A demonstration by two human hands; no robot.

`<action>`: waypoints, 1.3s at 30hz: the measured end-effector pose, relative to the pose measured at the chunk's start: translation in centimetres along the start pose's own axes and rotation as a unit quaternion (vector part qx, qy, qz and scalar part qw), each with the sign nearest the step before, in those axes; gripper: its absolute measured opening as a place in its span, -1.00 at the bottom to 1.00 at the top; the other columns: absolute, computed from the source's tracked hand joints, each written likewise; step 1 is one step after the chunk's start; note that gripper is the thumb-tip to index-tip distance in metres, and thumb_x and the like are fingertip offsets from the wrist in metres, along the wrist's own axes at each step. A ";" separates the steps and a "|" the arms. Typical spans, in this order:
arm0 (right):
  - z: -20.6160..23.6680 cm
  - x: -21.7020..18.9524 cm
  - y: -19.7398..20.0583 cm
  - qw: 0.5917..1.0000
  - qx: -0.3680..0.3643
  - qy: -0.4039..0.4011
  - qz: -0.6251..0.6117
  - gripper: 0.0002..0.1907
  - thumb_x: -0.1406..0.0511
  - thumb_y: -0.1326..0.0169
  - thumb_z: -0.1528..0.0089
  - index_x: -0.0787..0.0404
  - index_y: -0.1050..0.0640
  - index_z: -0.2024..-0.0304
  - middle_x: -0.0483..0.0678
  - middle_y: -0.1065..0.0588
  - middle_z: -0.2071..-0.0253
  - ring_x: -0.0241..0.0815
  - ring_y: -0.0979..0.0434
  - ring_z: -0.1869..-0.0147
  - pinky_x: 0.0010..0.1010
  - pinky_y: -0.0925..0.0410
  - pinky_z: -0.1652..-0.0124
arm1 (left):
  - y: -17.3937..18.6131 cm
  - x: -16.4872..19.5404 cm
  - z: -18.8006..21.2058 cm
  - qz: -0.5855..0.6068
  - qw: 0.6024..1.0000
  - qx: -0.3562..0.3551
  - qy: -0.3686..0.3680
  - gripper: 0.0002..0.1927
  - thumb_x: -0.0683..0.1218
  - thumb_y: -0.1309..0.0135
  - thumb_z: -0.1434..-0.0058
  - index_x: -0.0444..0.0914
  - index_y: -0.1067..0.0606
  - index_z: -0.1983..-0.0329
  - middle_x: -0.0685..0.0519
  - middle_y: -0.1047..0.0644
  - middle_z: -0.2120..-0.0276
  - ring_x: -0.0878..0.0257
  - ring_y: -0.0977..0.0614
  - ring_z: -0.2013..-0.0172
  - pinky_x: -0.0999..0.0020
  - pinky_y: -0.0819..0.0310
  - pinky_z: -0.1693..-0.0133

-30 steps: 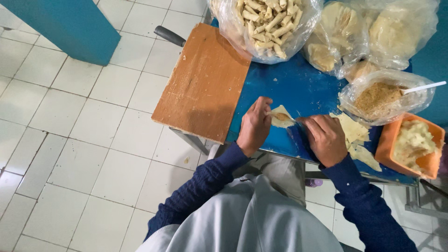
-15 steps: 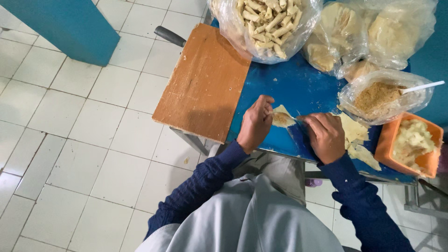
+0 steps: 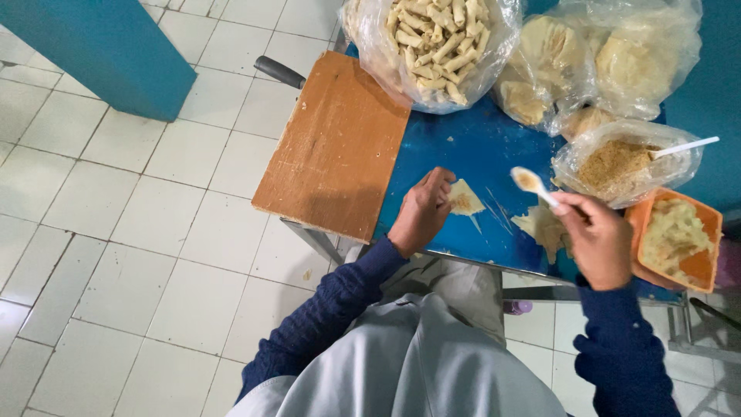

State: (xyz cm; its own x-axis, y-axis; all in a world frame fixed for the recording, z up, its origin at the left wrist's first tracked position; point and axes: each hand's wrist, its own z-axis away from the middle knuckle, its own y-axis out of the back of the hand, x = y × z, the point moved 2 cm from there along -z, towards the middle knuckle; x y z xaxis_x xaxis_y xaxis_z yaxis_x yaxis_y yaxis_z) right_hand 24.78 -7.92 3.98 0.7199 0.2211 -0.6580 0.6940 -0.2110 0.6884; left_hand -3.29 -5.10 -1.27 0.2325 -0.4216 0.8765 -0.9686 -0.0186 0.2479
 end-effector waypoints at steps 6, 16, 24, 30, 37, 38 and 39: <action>0.0 6.4 6.9 0.974 0.163 0.054 0.148 -0.90 0.46 -0.11 -0.47 0.33 -0.62 -0.01 0.07 -0.62 0.13 -0.12 -0.64 0.11 -0.33 -0.46 0.03 | 0.7 0.8 0.3 -0.058 0.996 -0.061 -0.035 -0.49 -0.33 -0.25 0.01 -0.30 -0.39 -0.02 -0.13 -0.50 0.11 -0.09 -0.54 0.10 0.12 -0.48 0.10; 0.6 -0.5 -1.7 0.962 0.104 0.164 0.193 -0.85 0.35 -0.22 -0.36 0.04 -0.68 0.03 -0.04 -0.46 0.06 -0.05 -0.43 -0.05 -0.20 -0.27 -0.13 | 1.0 2.0 0.2 -0.120 0.987 -0.060 -0.090 -0.55 -0.30 -0.20 -0.09 -0.33 -0.36 -0.04 -0.17 -0.49 0.06 -0.21 -0.49 0.01 0.02 -0.41 -0.01; 0.3 -4.5 -7.9 0.973 0.038 0.162 0.163 -0.90 0.29 -0.26 -0.23 0.11 -0.63 0.21 -0.07 -0.50 0.21 0.06 -0.47 0.06 -0.11 -0.30 0.06 | 0.8 2.4 0.5 -0.159 0.979 -0.088 -0.093 -0.51 -0.27 -0.22 -0.09 -0.24 -0.47 -0.12 -0.10 -0.45 0.08 -0.08 -0.49 0.04 0.09 -0.43 -0.01; 0.1 -4.2 -8.8 0.971 0.041 0.166 0.165 -0.96 0.32 -0.20 -0.28 0.13 -0.58 0.24 -0.05 -0.52 0.21 0.08 -0.48 0.07 -0.09 -0.31 0.07 | -0.1 2.1 0.3 -0.200 0.969 -0.085 -0.116 -0.63 -0.19 -0.23 -0.14 -0.20 -0.55 -0.04 -0.10 -0.42 0.09 -0.06 -0.47 0.05 0.11 -0.44 0.03; 0.3 -4.8 -8.5 0.983 0.037 0.152 0.097 -0.86 0.37 -0.15 -0.28 0.21 -0.59 0.10 0.00 -0.52 0.17 0.11 -0.49 0.07 -0.13 -0.34 0.07 | -0.5 1.7 0.2 -0.237 0.960 -0.097 -0.115 -0.65 -0.17 -0.21 -0.14 -0.20 -0.56 -0.04 -0.11 -0.42 0.09 -0.06 -0.47 0.05 0.12 -0.45 0.04; 0.3 -4.9 -8.4 0.981 0.032 0.157 0.112 -0.87 0.36 -0.17 -0.26 0.21 -0.58 0.13 0.01 -0.52 0.18 0.12 -0.49 0.07 -0.13 -0.34 0.07 | -0.5 1.7 0.2 -0.239 0.959 -0.094 -0.118 -0.65 -0.17 -0.21 -0.15 -0.20 -0.56 -0.03 -0.11 -0.42 0.09 -0.07 -0.47 0.05 0.11 -0.45 0.04; 0.3 -5.0 -8.4 0.978 0.028 0.161 0.127 -0.87 0.34 -0.19 -0.25 0.21 -0.58 0.15 0.02 -0.51 0.19 0.13 -0.48 0.07 -0.12 -0.35 0.07 | -0.6 1.7 0.2 -0.240 0.959 -0.093 -0.122 -0.65 -0.17 -0.21 -0.15 -0.20 -0.56 -0.03 -0.11 -0.41 0.09 -0.07 -0.47 0.05 0.11 -0.44 0.04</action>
State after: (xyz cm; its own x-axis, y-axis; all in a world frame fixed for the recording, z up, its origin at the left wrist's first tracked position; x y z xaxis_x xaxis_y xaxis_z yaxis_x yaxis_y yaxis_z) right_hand 15.31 -7.55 1.41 0.8342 0.4412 -0.3309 0.4991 -0.3488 0.7932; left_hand -2.35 -5.98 0.05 0.5978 -0.6042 0.5269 -0.7180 -0.1112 0.6871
